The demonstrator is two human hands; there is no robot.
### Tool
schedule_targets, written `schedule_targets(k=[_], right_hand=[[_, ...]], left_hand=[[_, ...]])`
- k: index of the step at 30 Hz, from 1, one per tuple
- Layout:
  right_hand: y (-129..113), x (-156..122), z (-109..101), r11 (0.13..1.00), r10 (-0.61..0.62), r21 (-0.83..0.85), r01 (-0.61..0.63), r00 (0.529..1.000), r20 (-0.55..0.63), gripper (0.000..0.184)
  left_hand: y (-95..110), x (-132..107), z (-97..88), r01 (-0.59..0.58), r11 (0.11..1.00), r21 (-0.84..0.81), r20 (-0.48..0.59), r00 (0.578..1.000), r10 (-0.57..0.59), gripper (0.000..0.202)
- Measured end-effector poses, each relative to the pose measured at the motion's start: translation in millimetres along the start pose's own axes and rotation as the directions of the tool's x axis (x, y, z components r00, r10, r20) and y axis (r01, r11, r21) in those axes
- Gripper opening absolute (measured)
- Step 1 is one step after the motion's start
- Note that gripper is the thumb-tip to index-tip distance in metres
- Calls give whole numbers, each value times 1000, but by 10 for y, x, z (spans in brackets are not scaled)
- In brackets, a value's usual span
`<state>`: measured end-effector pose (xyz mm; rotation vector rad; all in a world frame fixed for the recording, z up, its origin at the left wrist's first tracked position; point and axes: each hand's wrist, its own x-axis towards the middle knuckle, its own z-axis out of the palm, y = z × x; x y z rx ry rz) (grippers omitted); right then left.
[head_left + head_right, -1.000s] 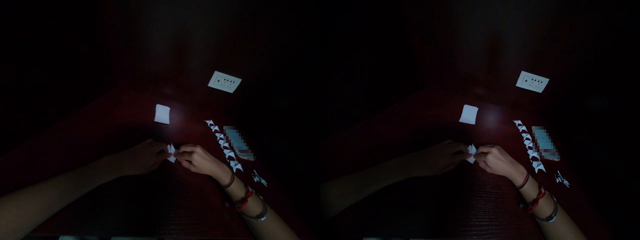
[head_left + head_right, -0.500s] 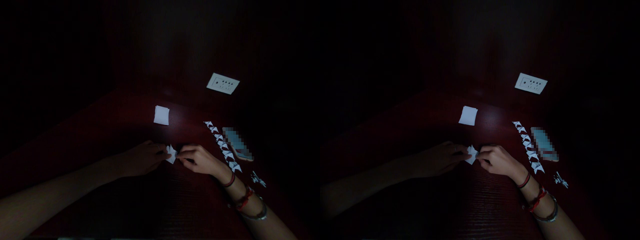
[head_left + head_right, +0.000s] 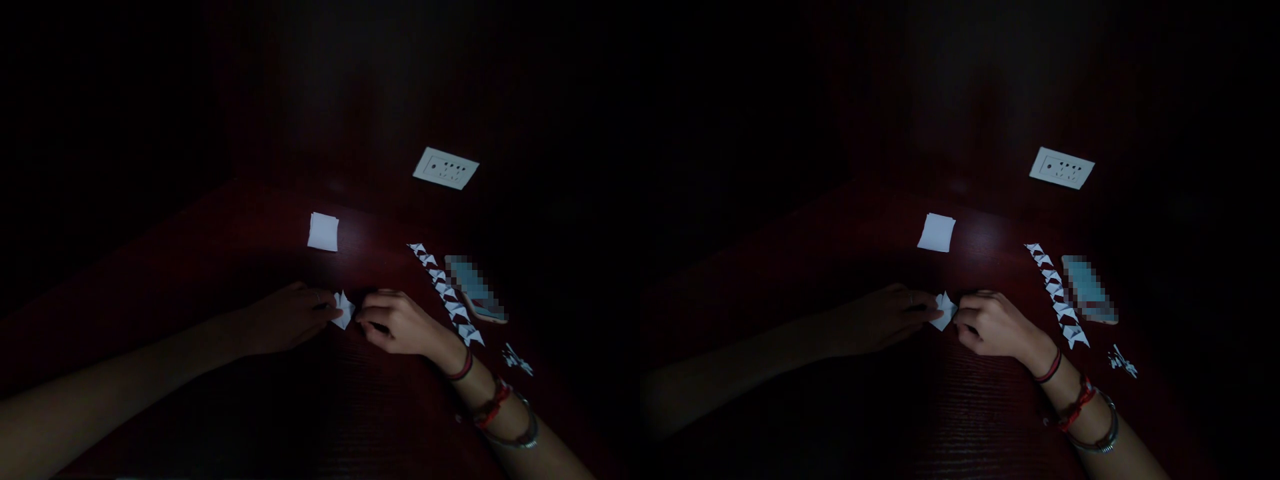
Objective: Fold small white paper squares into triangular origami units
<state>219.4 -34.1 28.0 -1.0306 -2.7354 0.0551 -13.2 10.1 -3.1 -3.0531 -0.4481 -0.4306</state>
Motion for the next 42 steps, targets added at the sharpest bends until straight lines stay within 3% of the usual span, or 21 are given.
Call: schedule_targets(k=[4,10,17,22,28,32,34,38,42], right_hand=[[118,-19,50,998,60,8,-59,981,-187,23],[163,-13,94,999,-2,45,6,997,-81,22],[129,27,86,999,19,50,-18,1000,-18,19],[103,38,68,995,61,84,-62,998,11,14],[98,46,78,967,131,221,-123,991,-22,9],[163,50,103,913,169,387,-126,982,-80,30],[202,50,107,893,178,435,-111,977,-116,29],[250,38,97,888,202,447,-103,963,-178,19],[264,19,113,913,116,403,-63,987,-109,21]], left_hand=[[-20,-12,5,-42,999,3,-10,999,42,30],[-27,19,-54,-62,998,-3,-17,998,62,30],[107,53,-198,-77,996,39,14,997,77,21],[95,51,-203,-36,999,34,42,999,34,20],[90,42,-128,16,996,85,39,999,-19,25],[94,27,-68,56,993,100,38,997,-60,30],[92,22,-55,53,993,108,26,998,-56,30],[97,21,-68,50,994,100,12,999,-52,30],[104,35,-59,51,996,79,0,999,-51,29]])
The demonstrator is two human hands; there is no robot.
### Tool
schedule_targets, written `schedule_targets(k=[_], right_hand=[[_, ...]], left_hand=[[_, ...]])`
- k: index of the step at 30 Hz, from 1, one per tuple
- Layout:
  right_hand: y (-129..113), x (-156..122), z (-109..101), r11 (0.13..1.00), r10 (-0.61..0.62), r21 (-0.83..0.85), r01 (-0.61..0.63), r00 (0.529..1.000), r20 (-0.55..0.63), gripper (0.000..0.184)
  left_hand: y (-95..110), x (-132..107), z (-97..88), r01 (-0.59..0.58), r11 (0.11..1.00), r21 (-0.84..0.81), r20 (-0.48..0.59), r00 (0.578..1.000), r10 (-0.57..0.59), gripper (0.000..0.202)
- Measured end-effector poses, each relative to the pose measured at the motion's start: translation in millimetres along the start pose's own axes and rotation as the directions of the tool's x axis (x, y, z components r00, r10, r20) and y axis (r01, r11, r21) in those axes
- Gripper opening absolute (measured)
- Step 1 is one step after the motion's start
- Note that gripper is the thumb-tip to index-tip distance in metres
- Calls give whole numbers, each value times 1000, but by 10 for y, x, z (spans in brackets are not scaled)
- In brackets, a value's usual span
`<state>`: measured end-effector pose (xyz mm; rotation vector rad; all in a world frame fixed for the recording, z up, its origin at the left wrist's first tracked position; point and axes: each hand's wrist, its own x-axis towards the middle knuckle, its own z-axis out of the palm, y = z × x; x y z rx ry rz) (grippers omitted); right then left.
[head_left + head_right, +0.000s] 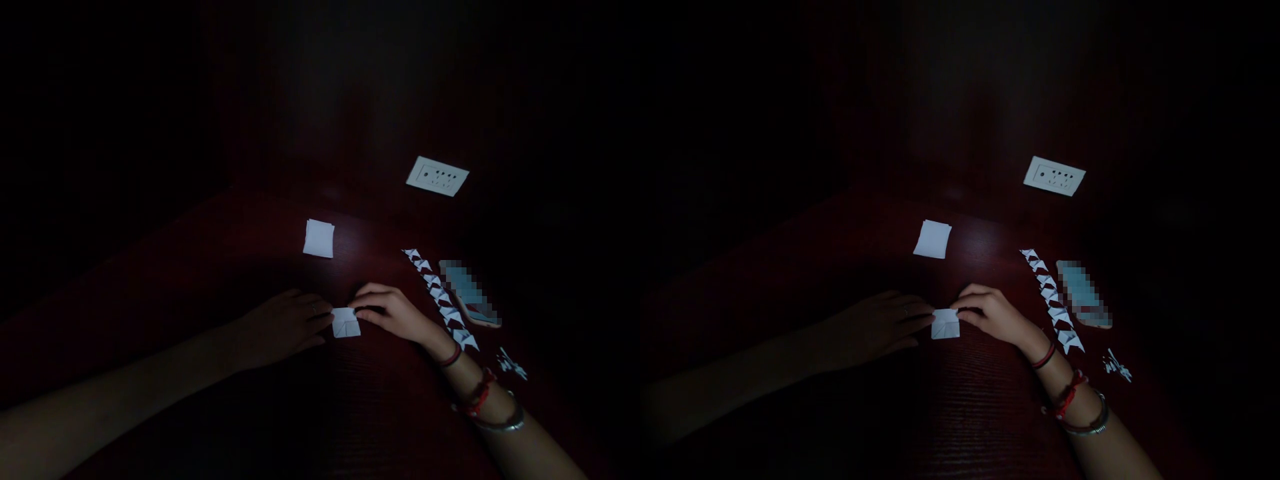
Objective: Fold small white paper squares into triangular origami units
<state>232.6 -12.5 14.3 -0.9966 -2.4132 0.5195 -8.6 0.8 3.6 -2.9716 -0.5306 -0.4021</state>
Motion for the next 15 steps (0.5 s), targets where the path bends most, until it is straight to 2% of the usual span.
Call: schedule_targets(k=[9,15], right_hand=[[20,15,36,987,-74,-135,84,994,78,24],[7,27,72,987,-22,-157,31,998,55,22]], left_hand=[[-15,4,47,-2,1000,-24,24,1000,3,29],[-18,-16,58,-35,999,-4,53,998,35,34]])
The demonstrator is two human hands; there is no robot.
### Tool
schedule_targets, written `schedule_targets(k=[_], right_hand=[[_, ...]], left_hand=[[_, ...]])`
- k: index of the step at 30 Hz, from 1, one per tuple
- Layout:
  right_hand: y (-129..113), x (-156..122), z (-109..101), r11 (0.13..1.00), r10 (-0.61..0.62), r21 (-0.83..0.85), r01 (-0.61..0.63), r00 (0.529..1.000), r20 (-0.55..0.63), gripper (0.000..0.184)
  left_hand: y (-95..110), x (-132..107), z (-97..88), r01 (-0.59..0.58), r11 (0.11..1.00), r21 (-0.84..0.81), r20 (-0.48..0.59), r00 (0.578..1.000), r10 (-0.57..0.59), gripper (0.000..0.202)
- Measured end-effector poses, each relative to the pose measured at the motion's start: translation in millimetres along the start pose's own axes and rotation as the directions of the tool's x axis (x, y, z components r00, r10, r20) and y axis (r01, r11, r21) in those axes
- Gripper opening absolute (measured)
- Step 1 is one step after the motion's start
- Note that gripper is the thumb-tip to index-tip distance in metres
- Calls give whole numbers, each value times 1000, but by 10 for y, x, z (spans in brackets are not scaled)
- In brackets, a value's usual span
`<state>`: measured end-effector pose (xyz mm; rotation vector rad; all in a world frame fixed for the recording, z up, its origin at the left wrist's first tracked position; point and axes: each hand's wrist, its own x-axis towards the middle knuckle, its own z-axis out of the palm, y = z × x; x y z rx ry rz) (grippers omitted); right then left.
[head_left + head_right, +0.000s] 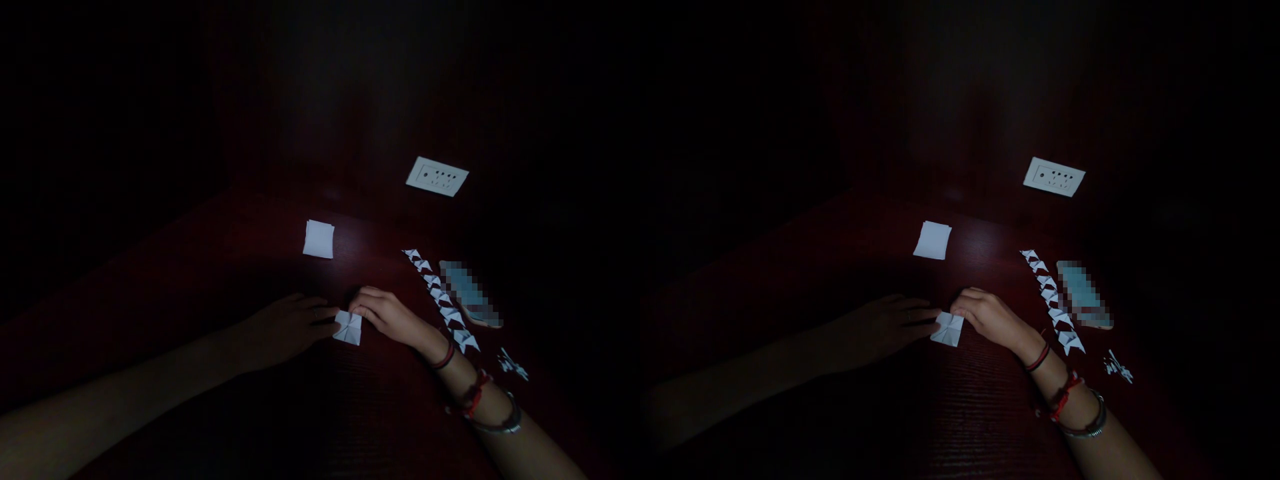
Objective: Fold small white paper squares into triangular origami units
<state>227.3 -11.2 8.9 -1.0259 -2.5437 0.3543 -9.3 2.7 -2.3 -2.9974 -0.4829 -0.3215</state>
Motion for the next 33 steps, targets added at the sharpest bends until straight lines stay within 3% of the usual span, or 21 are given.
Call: schedule_targets(k=[11,18,22,26,33], right_hand=[[-88,74,120,994,94,67,-89,992,-78,12],[-101,88,143,987,143,81,-135,985,-96,10],[-113,102,150,986,142,99,-131,984,-112,12],[-118,101,152,984,155,106,-141,977,-147,11],[-81,18,32,980,108,173,-101,994,-28,11]], left_hand=[[19,46,-56,-29,998,-59,13,999,29,45],[62,41,39,0,999,-37,-9,1000,0,41],[132,78,3,73,996,-48,-26,997,-74,33],[161,87,-39,72,997,-42,-17,997,-72,33],[119,28,24,73,994,-87,-41,996,-77,40]])
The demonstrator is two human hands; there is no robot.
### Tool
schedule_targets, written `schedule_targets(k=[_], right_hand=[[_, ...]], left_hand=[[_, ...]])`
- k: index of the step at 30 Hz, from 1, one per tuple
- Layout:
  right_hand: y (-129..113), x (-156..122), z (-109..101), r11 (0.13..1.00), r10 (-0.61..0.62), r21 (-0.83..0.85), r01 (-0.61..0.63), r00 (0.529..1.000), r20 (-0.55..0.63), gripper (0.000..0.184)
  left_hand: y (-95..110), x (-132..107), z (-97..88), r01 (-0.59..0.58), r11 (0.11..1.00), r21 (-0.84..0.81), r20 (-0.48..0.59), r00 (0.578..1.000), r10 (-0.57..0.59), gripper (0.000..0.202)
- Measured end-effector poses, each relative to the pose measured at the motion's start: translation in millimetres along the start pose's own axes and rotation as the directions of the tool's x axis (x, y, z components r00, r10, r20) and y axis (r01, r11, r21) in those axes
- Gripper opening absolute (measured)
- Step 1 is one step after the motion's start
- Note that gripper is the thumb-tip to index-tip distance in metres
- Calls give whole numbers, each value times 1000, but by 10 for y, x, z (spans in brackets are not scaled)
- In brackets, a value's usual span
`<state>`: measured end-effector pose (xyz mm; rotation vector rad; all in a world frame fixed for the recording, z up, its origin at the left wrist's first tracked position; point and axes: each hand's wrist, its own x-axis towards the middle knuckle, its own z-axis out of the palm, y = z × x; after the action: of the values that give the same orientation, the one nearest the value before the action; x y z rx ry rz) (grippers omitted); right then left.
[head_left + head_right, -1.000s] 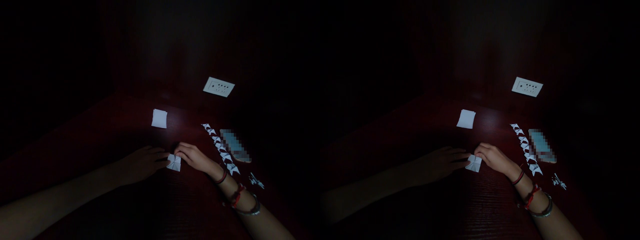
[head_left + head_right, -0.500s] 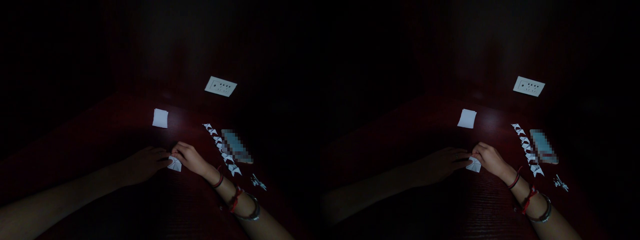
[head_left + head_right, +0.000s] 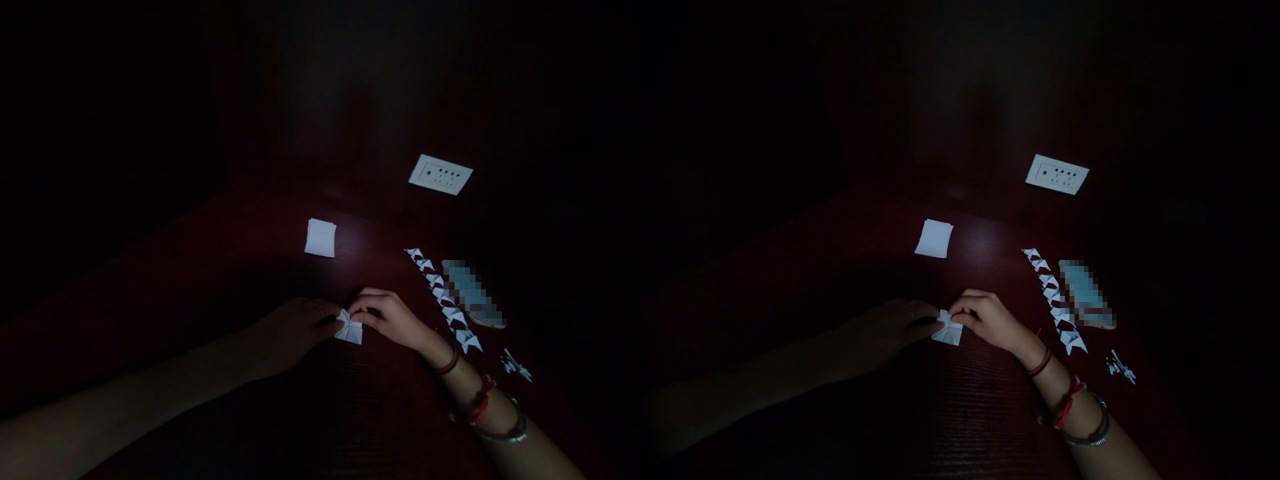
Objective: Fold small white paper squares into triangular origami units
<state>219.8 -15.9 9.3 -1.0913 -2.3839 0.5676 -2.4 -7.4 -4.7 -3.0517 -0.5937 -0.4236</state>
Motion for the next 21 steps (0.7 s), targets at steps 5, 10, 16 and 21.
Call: schedule_targets(k=[5,10,16,21], right_hand=[[21,-20,9,1000,23,-5,-23,999,-30,9],[-2,-17,23,1000,24,-13,-24,999,-35,10],[-22,-15,21,999,-17,-44,16,999,-33,14],[-46,-35,-1,995,-45,-93,45,999,5,16]], left_hand=[[-15,11,-34,2,999,-44,18,1000,-1,42],[-21,26,-51,-10,998,-63,29,1000,11,43],[-17,33,-60,-5,997,-79,41,999,8,46],[-23,48,-46,-4,999,-54,39,999,6,49]])
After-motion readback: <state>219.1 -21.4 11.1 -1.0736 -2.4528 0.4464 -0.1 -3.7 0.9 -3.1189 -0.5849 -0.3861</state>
